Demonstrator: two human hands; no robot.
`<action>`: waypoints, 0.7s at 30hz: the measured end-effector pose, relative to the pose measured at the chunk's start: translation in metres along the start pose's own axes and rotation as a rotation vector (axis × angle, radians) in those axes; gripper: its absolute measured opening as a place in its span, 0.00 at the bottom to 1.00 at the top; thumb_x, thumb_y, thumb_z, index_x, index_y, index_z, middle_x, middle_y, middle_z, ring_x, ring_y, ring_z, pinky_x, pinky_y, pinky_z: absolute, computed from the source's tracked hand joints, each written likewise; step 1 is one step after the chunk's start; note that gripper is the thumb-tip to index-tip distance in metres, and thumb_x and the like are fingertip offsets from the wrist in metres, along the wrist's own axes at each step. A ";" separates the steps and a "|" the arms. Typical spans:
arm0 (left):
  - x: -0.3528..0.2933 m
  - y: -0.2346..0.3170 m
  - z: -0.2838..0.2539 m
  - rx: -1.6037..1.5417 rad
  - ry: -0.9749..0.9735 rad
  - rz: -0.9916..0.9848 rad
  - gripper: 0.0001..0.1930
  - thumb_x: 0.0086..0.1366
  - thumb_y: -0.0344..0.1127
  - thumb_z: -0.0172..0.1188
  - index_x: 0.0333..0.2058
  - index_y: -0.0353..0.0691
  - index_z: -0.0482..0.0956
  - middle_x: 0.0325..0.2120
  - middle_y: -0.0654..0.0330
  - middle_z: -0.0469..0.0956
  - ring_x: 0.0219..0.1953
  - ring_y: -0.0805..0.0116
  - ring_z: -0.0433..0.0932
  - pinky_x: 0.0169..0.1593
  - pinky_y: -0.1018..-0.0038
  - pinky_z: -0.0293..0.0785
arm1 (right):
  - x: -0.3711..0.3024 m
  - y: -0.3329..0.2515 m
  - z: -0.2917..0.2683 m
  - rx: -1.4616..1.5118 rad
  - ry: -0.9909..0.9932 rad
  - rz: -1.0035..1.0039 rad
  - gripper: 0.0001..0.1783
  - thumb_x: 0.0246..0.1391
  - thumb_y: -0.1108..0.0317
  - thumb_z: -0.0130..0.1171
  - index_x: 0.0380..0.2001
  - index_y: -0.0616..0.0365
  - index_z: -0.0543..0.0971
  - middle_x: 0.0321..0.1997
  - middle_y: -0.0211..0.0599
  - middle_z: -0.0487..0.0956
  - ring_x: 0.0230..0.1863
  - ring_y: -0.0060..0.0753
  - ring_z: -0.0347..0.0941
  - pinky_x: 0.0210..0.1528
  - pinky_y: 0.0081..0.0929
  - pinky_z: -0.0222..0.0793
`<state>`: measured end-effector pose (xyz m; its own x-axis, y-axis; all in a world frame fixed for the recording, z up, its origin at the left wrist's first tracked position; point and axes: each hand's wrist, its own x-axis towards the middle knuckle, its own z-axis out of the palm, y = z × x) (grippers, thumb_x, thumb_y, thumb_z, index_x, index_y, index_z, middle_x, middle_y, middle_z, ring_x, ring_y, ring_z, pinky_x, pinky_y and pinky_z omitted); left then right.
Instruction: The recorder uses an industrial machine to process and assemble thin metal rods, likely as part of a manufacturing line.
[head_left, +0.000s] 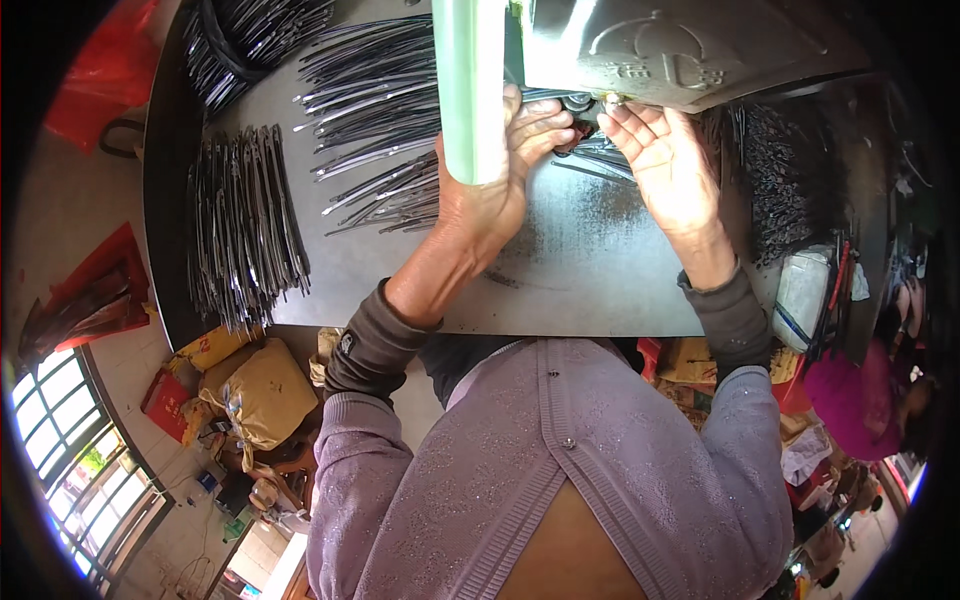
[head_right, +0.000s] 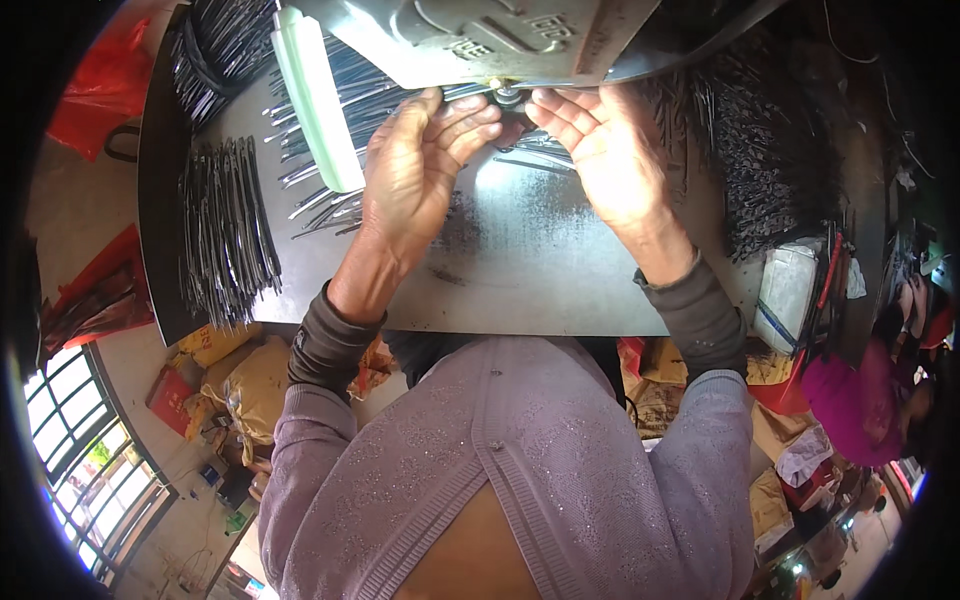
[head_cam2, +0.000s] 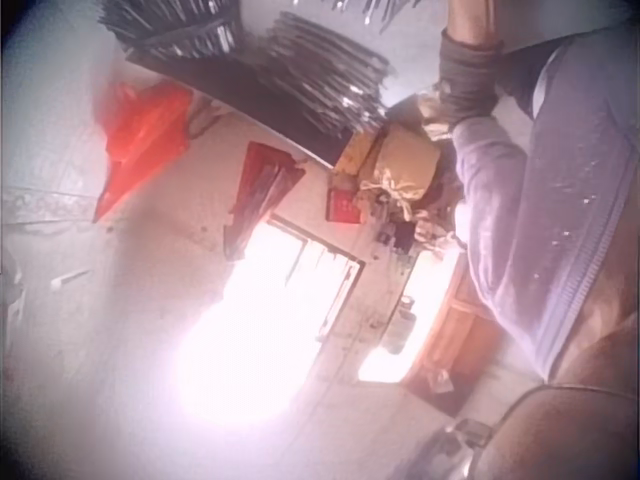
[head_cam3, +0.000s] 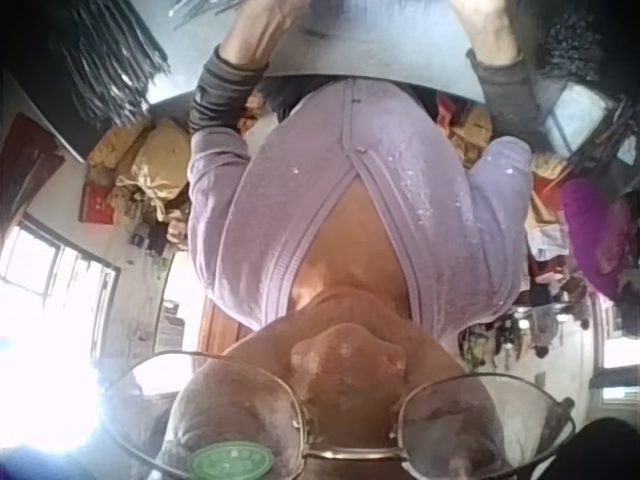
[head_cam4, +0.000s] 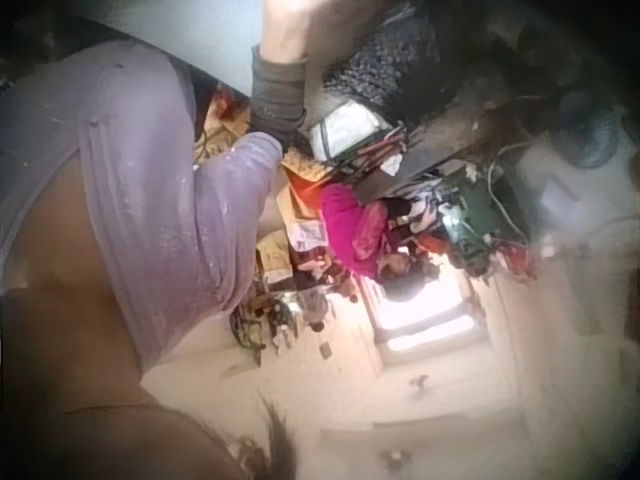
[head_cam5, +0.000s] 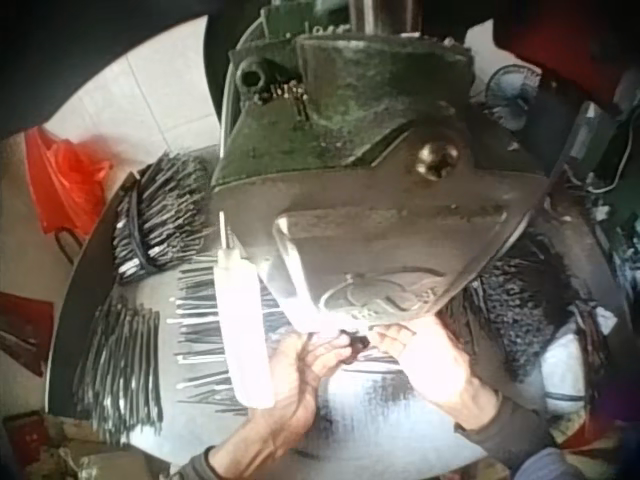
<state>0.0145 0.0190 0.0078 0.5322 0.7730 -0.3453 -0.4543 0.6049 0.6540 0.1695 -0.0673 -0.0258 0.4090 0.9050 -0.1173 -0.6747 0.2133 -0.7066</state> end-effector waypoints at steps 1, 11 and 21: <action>0.000 -0.002 -0.003 -0.018 -0.003 0.017 0.08 0.63 0.30 0.45 0.34 0.29 0.64 0.34 0.39 0.72 0.37 0.50 0.76 0.42 0.62 0.77 | 0.000 0.000 0.001 -0.017 0.004 0.006 0.23 0.60 0.57 0.37 0.43 0.70 0.66 0.43 0.52 0.71 0.47 0.43 0.69 0.52 0.41 0.65; -0.001 0.001 -0.010 -0.075 -0.052 0.059 0.08 0.62 0.29 0.45 0.34 0.28 0.62 0.35 0.36 0.70 0.40 0.46 0.74 0.45 0.61 0.76 | -0.002 0.008 0.000 0.042 -0.051 -0.004 0.23 0.60 0.59 0.39 0.44 0.73 0.63 0.43 0.58 0.70 0.48 0.49 0.68 0.54 0.43 0.63; 0.003 0.001 -0.010 -0.076 -0.071 0.100 0.08 0.62 0.28 0.45 0.34 0.27 0.61 0.34 0.36 0.70 0.39 0.45 0.74 0.43 0.61 0.76 | 0.003 0.017 -0.013 0.052 -0.195 -0.057 0.24 0.59 0.58 0.39 0.45 0.72 0.61 0.48 0.63 0.66 0.51 0.51 0.66 0.57 0.44 0.59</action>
<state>0.0083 0.0233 0.0005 0.5294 0.8164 -0.2307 -0.5593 0.5403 0.6287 0.1677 -0.0661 -0.0473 0.3236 0.9441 0.0627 -0.6870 0.2800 -0.6705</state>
